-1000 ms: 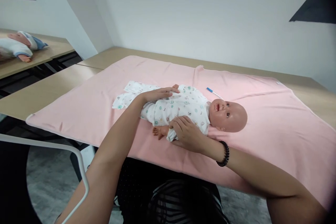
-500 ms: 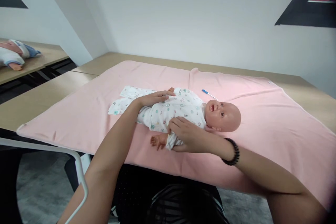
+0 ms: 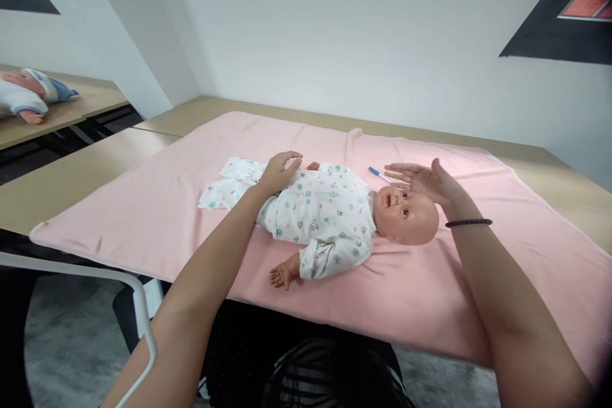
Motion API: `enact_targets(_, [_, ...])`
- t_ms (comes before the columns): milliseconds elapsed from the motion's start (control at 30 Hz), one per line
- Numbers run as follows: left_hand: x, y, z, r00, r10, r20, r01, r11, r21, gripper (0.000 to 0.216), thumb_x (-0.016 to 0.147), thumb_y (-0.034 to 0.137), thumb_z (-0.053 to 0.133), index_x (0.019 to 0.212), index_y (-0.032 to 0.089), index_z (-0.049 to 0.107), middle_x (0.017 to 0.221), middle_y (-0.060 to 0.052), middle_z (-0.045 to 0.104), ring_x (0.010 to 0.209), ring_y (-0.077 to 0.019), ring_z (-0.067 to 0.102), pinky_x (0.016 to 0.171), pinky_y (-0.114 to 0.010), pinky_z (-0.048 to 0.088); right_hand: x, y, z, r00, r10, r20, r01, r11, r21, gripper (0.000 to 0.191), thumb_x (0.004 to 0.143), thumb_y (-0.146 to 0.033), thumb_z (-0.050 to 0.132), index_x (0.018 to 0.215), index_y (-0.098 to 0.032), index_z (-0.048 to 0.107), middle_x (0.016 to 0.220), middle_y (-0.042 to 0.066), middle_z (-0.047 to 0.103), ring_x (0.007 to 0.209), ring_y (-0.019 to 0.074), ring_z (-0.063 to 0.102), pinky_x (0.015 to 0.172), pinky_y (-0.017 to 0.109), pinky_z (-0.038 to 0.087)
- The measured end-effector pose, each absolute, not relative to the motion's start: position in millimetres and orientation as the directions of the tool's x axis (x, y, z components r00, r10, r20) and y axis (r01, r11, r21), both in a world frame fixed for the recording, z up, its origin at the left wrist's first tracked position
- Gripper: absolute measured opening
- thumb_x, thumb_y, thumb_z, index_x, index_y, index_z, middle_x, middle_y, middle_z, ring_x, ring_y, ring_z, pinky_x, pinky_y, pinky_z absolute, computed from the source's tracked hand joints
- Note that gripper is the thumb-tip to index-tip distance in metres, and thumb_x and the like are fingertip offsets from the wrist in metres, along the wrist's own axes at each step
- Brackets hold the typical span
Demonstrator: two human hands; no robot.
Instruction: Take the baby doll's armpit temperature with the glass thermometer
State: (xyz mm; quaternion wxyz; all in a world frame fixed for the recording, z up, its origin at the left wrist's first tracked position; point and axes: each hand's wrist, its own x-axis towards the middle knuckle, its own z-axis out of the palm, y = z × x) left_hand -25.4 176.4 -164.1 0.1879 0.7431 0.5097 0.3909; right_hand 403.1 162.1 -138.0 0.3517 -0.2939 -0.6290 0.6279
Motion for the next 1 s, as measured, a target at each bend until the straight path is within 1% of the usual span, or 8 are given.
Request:
enact_targets(167, [-29.3, 184.9, -169.4, 0.174, 0.923, 0.344, 0.688, -0.364, 0.628, 0.044, 0.098, 0.047, 0.038, 0.115, 0.019, 0.067, 0.130, -0.008, 0.069, 0.124, -0.0252, 0.058, 0.111, -0.037, 0.041, 376.4, 143.9, -166.3, -0.563, 0.826, -0.043, -0.196, -0.184, -0.963, 0.077, 0.096, -0.077, 0.032, 0.143, -0.022, 0.058, 0.164, 0.008, 0.038, 0.153, 0.0315, 0.031, 0.121, 0.053, 0.036])
enact_targets(300, [-29.8, 184.7, -170.2, 0.187, 0.933, 0.309, 0.701, -0.347, 0.623, 0.045, 0.099, 0.049, 0.033, 0.110, 0.020, 0.067, 0.125, -0.007, 0.071, 0.117, -0.0256, 0.061, 0.105, -0.037, 0.043, 355.1, 130.5, -165.2, -0.526, 0.848, -0.062, -0.288, -0.246, -0.926, 0.072, 0.098, -0.073, 0.033, 0.143, -0.022, 0.056, 0.165, 0.006, 0.036, 0.154, 0.0263, 0.030, 0.124, 0.049, 0.034])
enact_targets(400, [-28.8, 180.5, -168.0, 0.200, 0.943, 0.267, 0.716, -0.327, 0.616, 0.045, 0.099, 0.050, 0.032, 0.100, 0.022, 0.068, 0.110, -0.006, 0.074, 0.104, -0.0260, 0.064, 0.093, -0.037, 0.046, 347.9, 121.8, -160.9, -0.531, 0.844, -0.072, -0.315, -0.275, -0.908, 0.071, 0.098, -0.070, 0.032, 0.146, -0.022, 0.053, 0.163, 0.006, 0.040, 0.153, 0.0239, 0.032, 0.125, 0.045, 0.032])
enact_targets(500, [-28.1, 176.3, -165.5, 0.214, 0.948, 0.234, 0.735, -0.314, 0.601, 0.047, 0.099, 0.052, 0.030, 0.084, 0.024, 0.064, 0.092, -0.005, 0.073, 0.089, -0.0255, 0.064, 0.081, -0.037, 0.046, 349.4, 115.7, -161.8, -0.565, 0.816, -0.125, -0.273, -0.328, -0.904, 0.070, 0.098, -0.068, 0.033, 0.150, -0.024, 0.050, 0.151, 0.008, 0.055, 0.146, 0.0273, 0.044, 0.120, 0.048, 0.038])
enact_targets(567, [-28.0, 174.9, -164.7, 0.221, 0.949, 0.226, 0.744, -0.314, 0.590, 0.048, 0.099, 0.053, 0.029, 0.077, 0.024, 0.060, 0.084, -0.004, 0.071, 0.083, -0.0249, 0.063, 0.076, -0.036, 0.044, 354.6, 116.7, -167.2, -0.575, 0.800, -0.170, -0.252, -0.371, -0.894, 0.071, 0.096, -0.068, 0.035, 0.151, -0.024, 0.049, 0.144, 0.009, 0.061, 0.140, 0.0298, 0.051, 0.116, 0.051, 0.042])
enact_targets(733, [-27.5, 173.8, -163.2, 0.233, 0.948, 0.215, 0.759, -0.316, 0.569, 0.049, 0.100, 0.053, 0.027, 0.071, 0.024, 0.053, 0.079, -0.004, 0.067, 0.079, -0.0242, 0.060, 0.075, -0.036, 0.042, 370.7, 131.9, -185.7, -0.603, 0.758, -0.248, -0.209, -0.450, -0.868, 0.069, 0.090, -0.067, 0.042, 0.138, -0.019, 0.060, 0.141, 0.013, 0.062, 0.127, 0.0355, 0.061, 0.108, 0.054, 0.049])
enact_targets(900, [-25.3, 170.3, -159.6, 0.230, 0.953, 0.197, 0.778, -0.302, 0.551, 0.047, 0.100, 0.051, 0.029, 0.064, 0.022, 0.038, 0.067, -0.003, 0.056, 0.069, -0.0220, 0.052, 0.067, -0.035, 0.037, 374.9, 135.6, -188.3, -0.604, 0.746, -0.280, -0.234, -0.502, -0.833, 0.052, 0.093, -0.056, 0.047, 0.129, -0.020, 0.063, 0.140, 0.011, 0.063, 0.121, 0.0337, 0.064, 0.103, 0.054, 0.052])
enact_targets(1000, [-24.6, 168.7, -158.8, 0.238, 0.953, 0.188, 0.784, -0.303, 0.542, 0.048, 0.101, 0.051, 0.027, 0.063, 0.022, 0.033, 0.064, -0.003, 0.052, 0.066, -0.0213, 0.049, 0.066, -0.035, 0.035, 373.8, 132.4, -186.2, -0.613, 0.723, -0.317, -0.238, -0.552, -0.799, 0.048, 0.094, -0.055, 0.048, 0.128, -0.024, 0.063, 0.136, 0.009, 0.065, 0.113, 0.0338, 0.067, 0.095, 0.057, 0.055])
